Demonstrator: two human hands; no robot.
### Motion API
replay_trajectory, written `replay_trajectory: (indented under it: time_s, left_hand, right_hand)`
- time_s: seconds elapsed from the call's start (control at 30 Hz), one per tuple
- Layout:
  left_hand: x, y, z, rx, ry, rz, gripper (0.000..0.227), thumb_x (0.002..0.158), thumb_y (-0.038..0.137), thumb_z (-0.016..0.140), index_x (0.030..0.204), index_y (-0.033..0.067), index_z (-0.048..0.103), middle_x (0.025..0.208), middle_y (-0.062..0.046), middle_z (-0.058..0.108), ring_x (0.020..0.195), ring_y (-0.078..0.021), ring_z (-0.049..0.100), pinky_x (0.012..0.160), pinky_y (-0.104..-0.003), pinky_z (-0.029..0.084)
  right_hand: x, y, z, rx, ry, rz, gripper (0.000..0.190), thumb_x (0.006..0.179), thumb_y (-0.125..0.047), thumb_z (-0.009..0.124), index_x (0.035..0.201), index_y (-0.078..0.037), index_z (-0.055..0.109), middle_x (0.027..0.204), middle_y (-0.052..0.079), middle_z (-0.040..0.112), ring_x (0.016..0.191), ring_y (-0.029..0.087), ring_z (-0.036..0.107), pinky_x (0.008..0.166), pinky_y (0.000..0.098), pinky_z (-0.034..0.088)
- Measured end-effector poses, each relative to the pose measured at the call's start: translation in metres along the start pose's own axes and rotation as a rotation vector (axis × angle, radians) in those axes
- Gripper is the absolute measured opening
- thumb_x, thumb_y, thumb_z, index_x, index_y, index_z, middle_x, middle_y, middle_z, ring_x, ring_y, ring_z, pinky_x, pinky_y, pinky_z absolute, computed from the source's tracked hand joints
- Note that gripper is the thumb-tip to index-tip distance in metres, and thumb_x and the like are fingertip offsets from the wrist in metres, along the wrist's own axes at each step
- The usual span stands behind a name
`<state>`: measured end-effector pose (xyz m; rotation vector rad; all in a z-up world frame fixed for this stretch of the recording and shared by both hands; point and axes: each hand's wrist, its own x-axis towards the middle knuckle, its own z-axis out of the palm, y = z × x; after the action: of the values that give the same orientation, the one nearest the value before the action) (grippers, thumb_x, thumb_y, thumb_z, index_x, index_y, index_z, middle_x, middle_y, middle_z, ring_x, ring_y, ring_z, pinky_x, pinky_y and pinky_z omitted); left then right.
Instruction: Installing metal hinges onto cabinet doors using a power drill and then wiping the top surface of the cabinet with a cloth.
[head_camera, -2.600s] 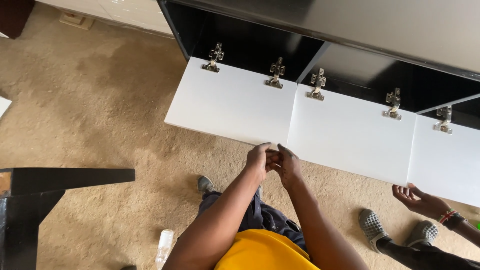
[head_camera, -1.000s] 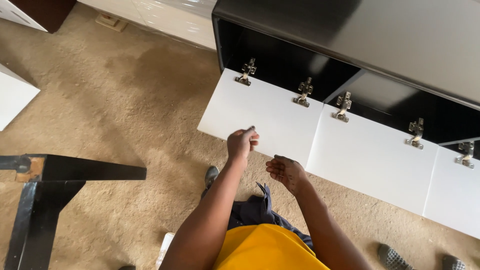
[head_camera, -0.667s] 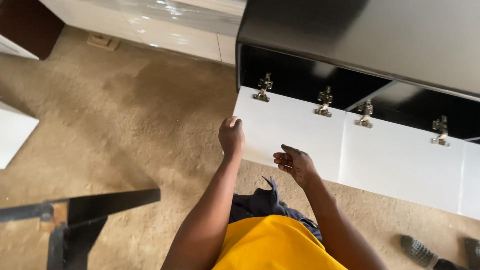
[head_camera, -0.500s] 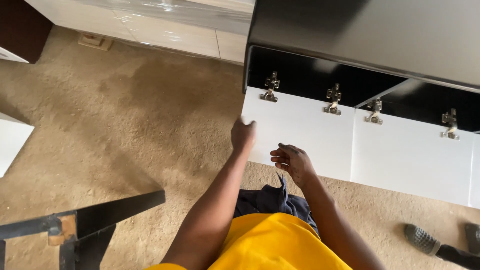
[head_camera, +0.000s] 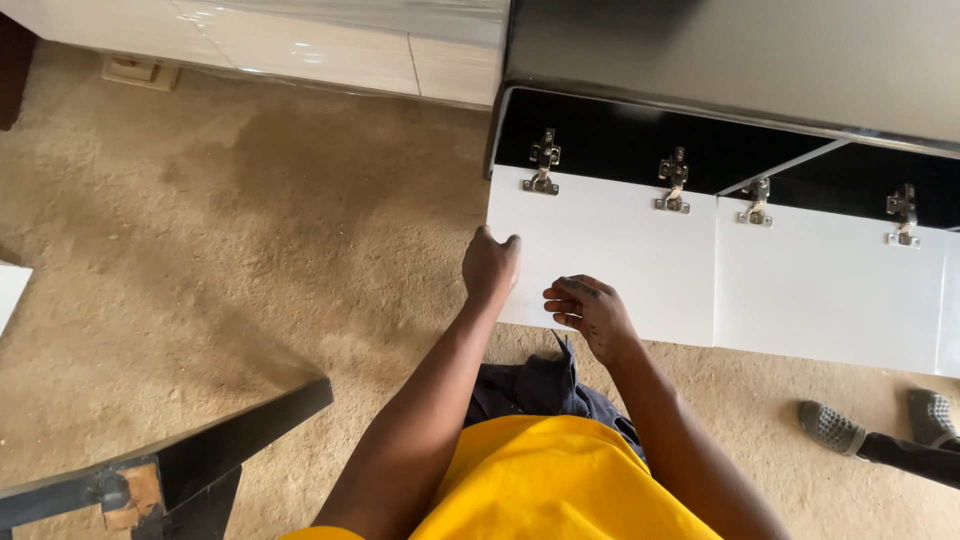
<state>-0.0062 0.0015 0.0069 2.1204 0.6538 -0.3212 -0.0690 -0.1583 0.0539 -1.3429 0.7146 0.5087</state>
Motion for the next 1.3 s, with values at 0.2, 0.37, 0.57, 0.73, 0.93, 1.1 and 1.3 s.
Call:
replay_trajectory:
  time_s: [0.2,0.37,0.57,0.73,0.93,1.1,1.3]
  left_hand:
    - [0.000,-0.020,-0.015,0.009,-0.081,0.000,0.058,0.084,0.038,0.054,0.125,-0.0017,0.065,0.118,-0.025,0.072,0.117,-0.0433,0.068,0.097,-0.056,0.055]
    - [-0.020,-0.036,-0.025,0.024,-0.174,0.011,0.057,0.084,0.045,0.055,0.112,-0.0019,0.071,0.108,-0.027,0.073,0.112,-0.0454,0.070,0.092,-0.057,0.055]
    - [-0.043,-0.028,-0.054,0.058,-0.339,-0.109,0.065,0.085,0.050,0.056,0.116,-0.0048,0.072,0.111,-0.028,0.073,0.116,-0.0441,0.067,0.092,-0.055,0.054]
    - [-0.061,-0.019,-0.076,0.074,-0.398,-0.157,0.070,0.083,0.052,0.060,0.119,-0.0059,0.072,0.114,-0.027,0.073,0.118,-0.0422,0.067,0.093,-0.052,0.054]
    - [-0.085,0.011,-0.108,0.072,-0.464,-0.178,0.077,0.084,0.051,0.059,0.129,-0.0116,0.066,0.128,-0.030,0.067,0.129,-0.0430,0.060,0.104,-0.052,0.048]
    - [-0.079,0.021,-0.109,0.079,-0.492,-0.142,0.079,0.085,0.049,0.058,0.131,-0.0142,0.063,0.134,-0.032,0.064,0.133,-0.0441,0.057,0.107,-0.051,0.046]
    - [-0.048,0.001,-0.072,0.001,-0.374,-0.083,0.087,0.084,0.062,0.061,0.142,-0.0019,0.058,0.140,-0.027,0.061,0.135,-0.0406,0.054,0.110,-0.052,0.045]
  right_hand:
    - [0.004,0.007,0.002,-0.019,-0.025,0.018,0.027,0.095,-0.024,0.068,0.110,-0.002,0.071,0.099,0.015,0.075,0.088,0.024,0.075,0.077,0.0350,0.060]
    - [0.009,0.007,0.006,-0.026,-0.025,0.023,0.025,0.094,-0.023,0.068,0.109,-0.003,0.071,0.098,0.015,0.076,0.086,0.024,0.075,0.076,0.0341,0.060]
    - [0.007,0.003,0.020,-0.056,-0.034,0.030,0.026,0.094,-0.023,0.069,0.111,-0.003,0.071,0.098,0.015,0.076,0.087,0.024,0.075,0.075,0.0333,0.061]
    - [0.009,0.012,0.030,-0.057,-0.050,0.027,0.027,0.092,-0.024,0.070,0.110,-0.004,0.071,0.099,0.016,0.076,0.087,0.024,0.076,0.075,0.0338,0.061]
    - [0.005,0.015,0.035,-0.039,-0.049,0.025,0.025,0.090,-0.023,0.073,0.106,-0.004,0.072,0.094,0.015,0.076,0.083,0.022,0.076,0.071,0.0303,0.061]
    - [-0.003,0.011,0.032,-0.030,-0.027,0.015,0.026,0.090,-0.023,0.072,0.107,-0.003,0.072,0.096,0.014,0.076,0.083,0.022,0.076,0.072,0.0295,0.061]
    - [-0.004,0.017,0.018,0.012,0.009,0.009,0.027,0.091,-0.023,0.071,0.109,-0.002,0.072,0.099,0.016,0.076,0.087,0.024,0.077,0.074,0.0317,0.061]
